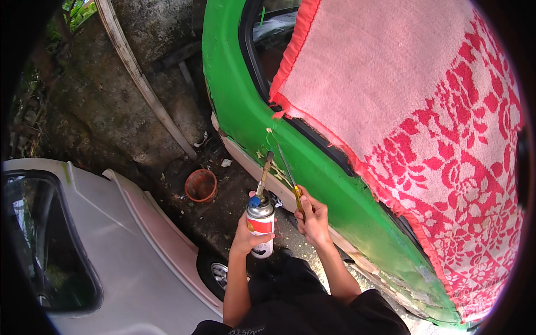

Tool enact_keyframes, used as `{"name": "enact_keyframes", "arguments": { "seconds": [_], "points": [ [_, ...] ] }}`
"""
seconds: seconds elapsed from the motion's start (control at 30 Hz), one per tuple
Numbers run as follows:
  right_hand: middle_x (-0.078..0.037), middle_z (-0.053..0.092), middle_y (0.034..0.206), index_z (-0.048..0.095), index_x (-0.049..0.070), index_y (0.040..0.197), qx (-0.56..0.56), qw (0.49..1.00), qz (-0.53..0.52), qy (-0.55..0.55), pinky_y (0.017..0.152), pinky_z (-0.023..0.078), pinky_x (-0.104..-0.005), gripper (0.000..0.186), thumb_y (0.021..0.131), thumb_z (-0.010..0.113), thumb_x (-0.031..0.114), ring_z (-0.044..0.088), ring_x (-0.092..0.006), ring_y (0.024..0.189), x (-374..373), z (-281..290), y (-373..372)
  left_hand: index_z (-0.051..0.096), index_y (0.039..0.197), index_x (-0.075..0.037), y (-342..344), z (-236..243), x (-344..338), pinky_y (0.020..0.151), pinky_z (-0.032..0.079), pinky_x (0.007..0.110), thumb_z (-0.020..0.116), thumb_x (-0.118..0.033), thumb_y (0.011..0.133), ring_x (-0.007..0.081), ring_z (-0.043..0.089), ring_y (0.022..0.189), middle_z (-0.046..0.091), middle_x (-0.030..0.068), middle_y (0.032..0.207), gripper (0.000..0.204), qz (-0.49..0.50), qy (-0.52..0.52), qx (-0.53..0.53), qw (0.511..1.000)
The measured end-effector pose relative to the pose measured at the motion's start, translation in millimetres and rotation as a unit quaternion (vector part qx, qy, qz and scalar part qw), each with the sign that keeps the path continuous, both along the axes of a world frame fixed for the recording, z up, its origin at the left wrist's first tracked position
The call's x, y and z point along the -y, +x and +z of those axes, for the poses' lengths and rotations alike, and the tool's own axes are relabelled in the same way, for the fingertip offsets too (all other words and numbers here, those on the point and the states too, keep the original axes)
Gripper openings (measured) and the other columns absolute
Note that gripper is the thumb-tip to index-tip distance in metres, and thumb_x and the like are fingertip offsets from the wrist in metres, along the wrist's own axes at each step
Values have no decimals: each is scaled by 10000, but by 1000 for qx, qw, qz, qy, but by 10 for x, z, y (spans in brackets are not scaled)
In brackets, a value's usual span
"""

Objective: The person uses a chisel and hammer to scrape and remove old paint from the side panel of a green car. They then retrieve a spray can and a lighter, ignite the lighter, and apply heat to the car panel while continuing to scrape the surface.

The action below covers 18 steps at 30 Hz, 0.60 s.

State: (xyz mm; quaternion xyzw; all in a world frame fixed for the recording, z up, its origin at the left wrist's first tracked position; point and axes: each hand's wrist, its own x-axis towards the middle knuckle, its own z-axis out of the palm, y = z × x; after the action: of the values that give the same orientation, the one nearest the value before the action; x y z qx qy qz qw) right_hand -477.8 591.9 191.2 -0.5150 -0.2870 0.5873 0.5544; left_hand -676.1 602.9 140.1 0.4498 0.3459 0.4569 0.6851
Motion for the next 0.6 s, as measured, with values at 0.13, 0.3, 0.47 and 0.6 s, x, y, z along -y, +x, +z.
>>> {"name": "enact_keyframes", "arguments": {
  "seconds": [0.13, 0.3, 0.47, 0.6],
  "points": [
    [5, 419, 637, 479, 105, 1463, -3, 1000, 5, 8, 369, 239, -223, 421, 1079, 445, 274, 279, -46, 414, 239, -26, 118, 536, 1229, -32, 4, -48, -102, 825, 561, 348, 860, -15, 617, 191, 681, 910, 683, 103, 1053, 693, -8, -7, 15, 1000],
    [0, 420, 630, 460, 82, 1471, -30, 1000, 1, 0, 366, 244, -227, 437, 1080, 442, 277, 283, -47, 409, 384, -78, 260, 528, 1262, -31, 39, 54, -177, 796, 561, 357, 848, -28, 598, 194, 681, 870, 682, 111, 1039, 737, -15, 10, 0, 1000],
    [9, 415, 636, 482, 95, 1466, -33, 999, 12, -9, 379, 248, -221, 433, 1075, 461, 281, 286, -41, 426, 417, -80, 291, 532, 1239, -33, -40, 1, -90, 799, 563, 365, 842, -20, 593, 207, 686, 867, 687, 115, 1031, 716, -9, -5, -10, 1000],
    [7, 418, 636, 483, 94, 1464, -47, 999, 5, -13, 376, 248, -226, 433, 1076, 457, 284, 289, -46, 418, 410, -23, 282, 532, 1262, -23, -70, 5, -89, 803, 566, 363, 843, -26, 597, 203, 678, 905, 673, 116, 1110, 734, -15, -13, -1, 1000]
  ]
}}
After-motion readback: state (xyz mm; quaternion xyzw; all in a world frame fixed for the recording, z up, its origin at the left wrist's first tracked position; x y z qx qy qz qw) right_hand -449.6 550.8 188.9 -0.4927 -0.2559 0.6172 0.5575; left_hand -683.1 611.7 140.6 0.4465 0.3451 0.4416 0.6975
